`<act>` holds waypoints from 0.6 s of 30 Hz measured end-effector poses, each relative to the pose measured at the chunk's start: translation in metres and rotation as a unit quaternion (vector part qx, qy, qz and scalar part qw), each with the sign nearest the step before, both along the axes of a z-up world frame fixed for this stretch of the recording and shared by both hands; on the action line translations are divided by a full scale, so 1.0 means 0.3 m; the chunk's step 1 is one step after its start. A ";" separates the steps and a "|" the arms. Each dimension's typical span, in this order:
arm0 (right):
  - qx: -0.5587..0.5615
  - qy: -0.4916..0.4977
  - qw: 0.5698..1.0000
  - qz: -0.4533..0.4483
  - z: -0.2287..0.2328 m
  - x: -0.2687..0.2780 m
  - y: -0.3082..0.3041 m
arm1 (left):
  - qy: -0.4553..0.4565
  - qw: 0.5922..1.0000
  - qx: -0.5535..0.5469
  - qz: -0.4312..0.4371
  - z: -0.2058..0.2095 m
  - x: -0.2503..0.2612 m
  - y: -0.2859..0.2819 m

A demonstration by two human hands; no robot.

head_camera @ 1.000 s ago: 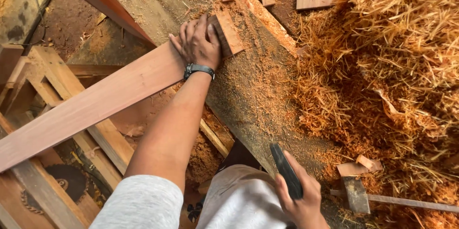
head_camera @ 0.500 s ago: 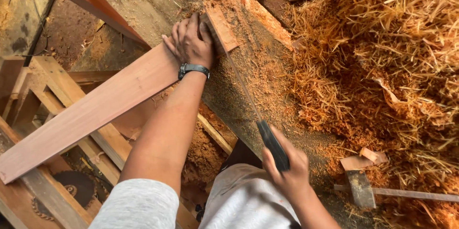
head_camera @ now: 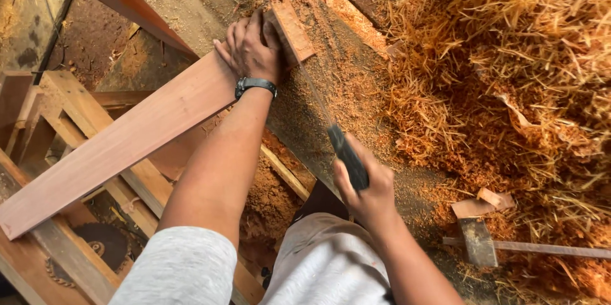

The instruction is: The person uses a hand saw to cut a long wooden plank resting on a workbench. They measure the plank with a tape measure and a square before resuming the cutting process. The person holds the wood steady with one hand while sawing with the other.

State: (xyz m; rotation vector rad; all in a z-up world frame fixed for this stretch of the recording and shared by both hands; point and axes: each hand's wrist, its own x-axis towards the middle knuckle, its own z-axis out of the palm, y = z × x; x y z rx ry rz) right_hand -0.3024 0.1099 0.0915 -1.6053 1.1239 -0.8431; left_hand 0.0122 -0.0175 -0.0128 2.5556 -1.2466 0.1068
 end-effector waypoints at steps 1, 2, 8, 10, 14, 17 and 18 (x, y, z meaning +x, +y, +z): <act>-0.005 -0.001 1.000 -0.003 0.008 -0.059 0.056 | -0.001 1.000 -0.005 -0.003 0.003 -0.007 0.000; 0.005 0.001 1.000 0.001 0.012 -0.116 0.112 | -0.002 1.000 -0.004 0.004 0.004 -0.011 -0.001; -0.012 -0.002 1.000 -0.022 -0.019 -0.263 0.282 | -0.005 1.000 -0.014 0.016 0.007 -0.025 0.008; -0.032 -0.008 0.999 -0.018 -0.060 -0.156 0.179 | -0.015 1.000 -0.017 0.013 -0.009 -0.010 -0.003; 0.016 -0.026 1.000 -0.008 -0.037 0.062 -0.060 | -0.024 1.000 -0.014 0.002 -0.017 0.005 0.002; 0.021 -0.035 0.999 0.017 0.008 0.054 -0.055 | -0.007 1.000 -0.002 -0.001 -0.029 0.020 0.000; 0.006 -0.039 0.999 0.027 0.019 0.034 -0.034 | -0.007 1.000 0.003 0.002 -0.043 0.027 -0.001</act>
